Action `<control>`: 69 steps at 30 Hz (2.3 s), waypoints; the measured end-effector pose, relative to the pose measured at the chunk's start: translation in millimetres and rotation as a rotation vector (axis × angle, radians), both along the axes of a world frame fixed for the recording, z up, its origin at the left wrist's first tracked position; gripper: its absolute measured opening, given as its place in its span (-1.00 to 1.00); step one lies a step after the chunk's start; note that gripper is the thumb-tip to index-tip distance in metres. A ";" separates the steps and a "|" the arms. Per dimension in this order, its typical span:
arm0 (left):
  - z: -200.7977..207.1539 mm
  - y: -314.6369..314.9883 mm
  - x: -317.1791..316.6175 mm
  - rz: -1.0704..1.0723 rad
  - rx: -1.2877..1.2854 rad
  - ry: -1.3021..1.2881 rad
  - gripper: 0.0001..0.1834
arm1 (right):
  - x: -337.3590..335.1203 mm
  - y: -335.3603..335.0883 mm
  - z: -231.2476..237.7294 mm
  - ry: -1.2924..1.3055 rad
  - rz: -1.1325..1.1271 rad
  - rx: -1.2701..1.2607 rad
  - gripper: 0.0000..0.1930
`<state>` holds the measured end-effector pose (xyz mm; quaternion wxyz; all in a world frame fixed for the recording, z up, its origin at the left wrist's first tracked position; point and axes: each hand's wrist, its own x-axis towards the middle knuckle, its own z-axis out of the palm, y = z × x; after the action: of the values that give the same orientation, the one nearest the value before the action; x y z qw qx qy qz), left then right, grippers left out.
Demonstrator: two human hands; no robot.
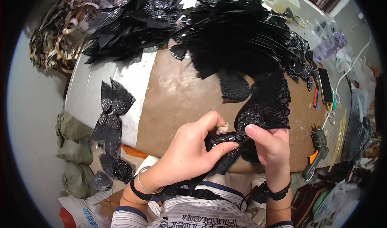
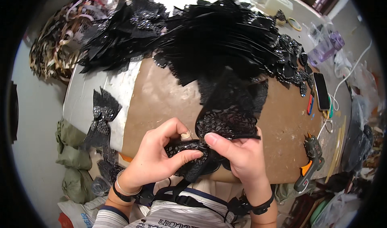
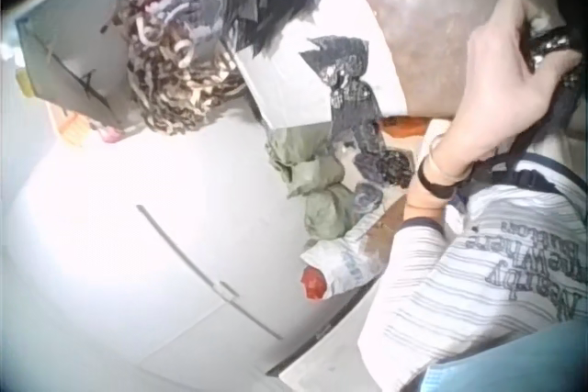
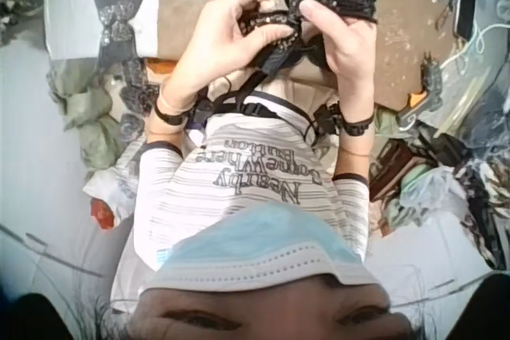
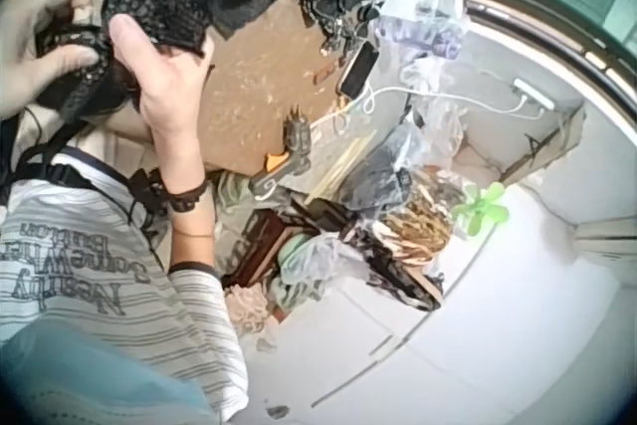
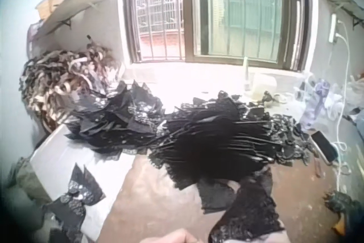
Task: The person assembles black lace bows by applying hot glue to the center of lace pieces and attaching sequined embellishments. They repeatedly pick up lace pieces, apply glue with a hot glue gun, and press on sequined centers to form finished bows, stacking them on the table.
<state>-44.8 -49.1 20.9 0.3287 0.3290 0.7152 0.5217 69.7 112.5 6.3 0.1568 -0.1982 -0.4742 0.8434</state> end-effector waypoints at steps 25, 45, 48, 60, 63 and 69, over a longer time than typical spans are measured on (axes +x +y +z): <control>-56.8 -160.7 -54.5 0.755 -0.520 0.735 -0.72 | -173.6 -156.9 -81.3 0.050 0.300 1.095 -0.62; -44.2 -79.2 8.0 0.275 0.101 0.927 -0.46 | -11.3 235.8 -72.6 -0.646 -0.369 1.703 -0.57; -30.0 -60.4 28.3 0.170 0.051 0.745 -0.56 | -11.2 219.3 -60.0 -0.677 -0.411 1.616 -0.68; -27.7 3.7 56.4 -0.121 0.270 -0.640 -0.47 | 117.2 24.6 34.7 -0.312 0.126 0.192 -0.75; -42.2 -23.4 77.4 -0.082 0.224 -0.440 -0.64 | 133.3 -7.2 18.0 -0.337 0.138 0.461 -0.75; -59.4 -39.8 100.6 0.098 0.070 -0.288 -0.56 | 128.4 -42.7 -29.5 -0.463 -0.068 0.733 -0.77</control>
<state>55.8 -89.0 -38.5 0.3902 0.2266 0.6575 0.6034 198.1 69.8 -23.2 0.1339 -0.3286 -0.7583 0.5469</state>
